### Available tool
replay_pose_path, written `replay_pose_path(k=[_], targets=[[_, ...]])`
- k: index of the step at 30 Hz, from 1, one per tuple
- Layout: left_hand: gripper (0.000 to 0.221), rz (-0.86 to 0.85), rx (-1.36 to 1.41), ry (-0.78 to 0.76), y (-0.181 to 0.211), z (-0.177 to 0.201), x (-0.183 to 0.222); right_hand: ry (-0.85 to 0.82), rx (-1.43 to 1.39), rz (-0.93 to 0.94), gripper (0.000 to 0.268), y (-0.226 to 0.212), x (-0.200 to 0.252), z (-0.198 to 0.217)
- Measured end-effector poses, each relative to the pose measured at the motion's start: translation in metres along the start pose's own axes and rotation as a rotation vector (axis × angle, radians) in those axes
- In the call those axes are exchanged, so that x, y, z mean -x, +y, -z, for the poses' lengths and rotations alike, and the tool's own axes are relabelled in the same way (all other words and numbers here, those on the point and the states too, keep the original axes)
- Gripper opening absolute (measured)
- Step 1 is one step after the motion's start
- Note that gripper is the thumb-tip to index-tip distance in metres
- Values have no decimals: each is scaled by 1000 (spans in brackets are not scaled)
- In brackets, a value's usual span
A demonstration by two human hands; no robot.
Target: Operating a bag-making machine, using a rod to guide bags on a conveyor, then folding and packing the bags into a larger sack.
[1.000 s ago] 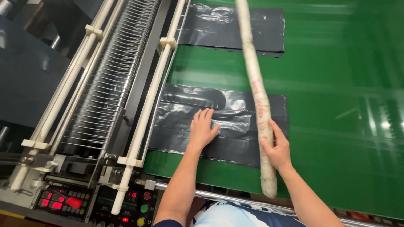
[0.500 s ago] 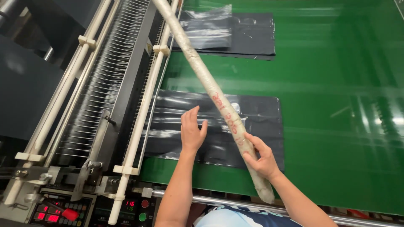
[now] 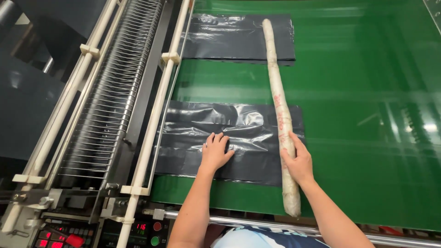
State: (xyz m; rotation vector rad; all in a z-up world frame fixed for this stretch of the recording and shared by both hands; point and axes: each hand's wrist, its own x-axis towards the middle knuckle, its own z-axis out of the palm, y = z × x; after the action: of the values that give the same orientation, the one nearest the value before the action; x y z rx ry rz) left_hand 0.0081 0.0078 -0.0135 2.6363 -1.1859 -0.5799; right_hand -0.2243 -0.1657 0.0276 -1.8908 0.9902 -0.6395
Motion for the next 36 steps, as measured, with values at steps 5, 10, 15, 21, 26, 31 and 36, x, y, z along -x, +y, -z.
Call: replay_pose_path(k=[5, 10, 15, 21, 26, 31, 36], targets=[[60, -40, 57, 180, 3, 17, 5, -42, -112, 33, 67, -2, 8, -8], [55, -116, 122, 731, 2, 27, 8, -132, -183, 305, 72, 21, 14, -23], [54, -131, 134, 939, -11, 23, 0, -195, -257, 409, 72, 21, 27, -34], [45, -91, 156, 843, -1, 29, 8, -201, -207, 372, 70, 33, 21, -34], [52, -34, 67, 655, 7, 20, 9, -140, -72, 233, 68, 12, 10, -16], [59, -93, -24, 131, 17, 4, 9, -4, 164, 4, 62, 29, -5, -8], [54, -110, -5, 48, 11, 1, 4, -20, 156, -46, 64, 14, -5, -4]])
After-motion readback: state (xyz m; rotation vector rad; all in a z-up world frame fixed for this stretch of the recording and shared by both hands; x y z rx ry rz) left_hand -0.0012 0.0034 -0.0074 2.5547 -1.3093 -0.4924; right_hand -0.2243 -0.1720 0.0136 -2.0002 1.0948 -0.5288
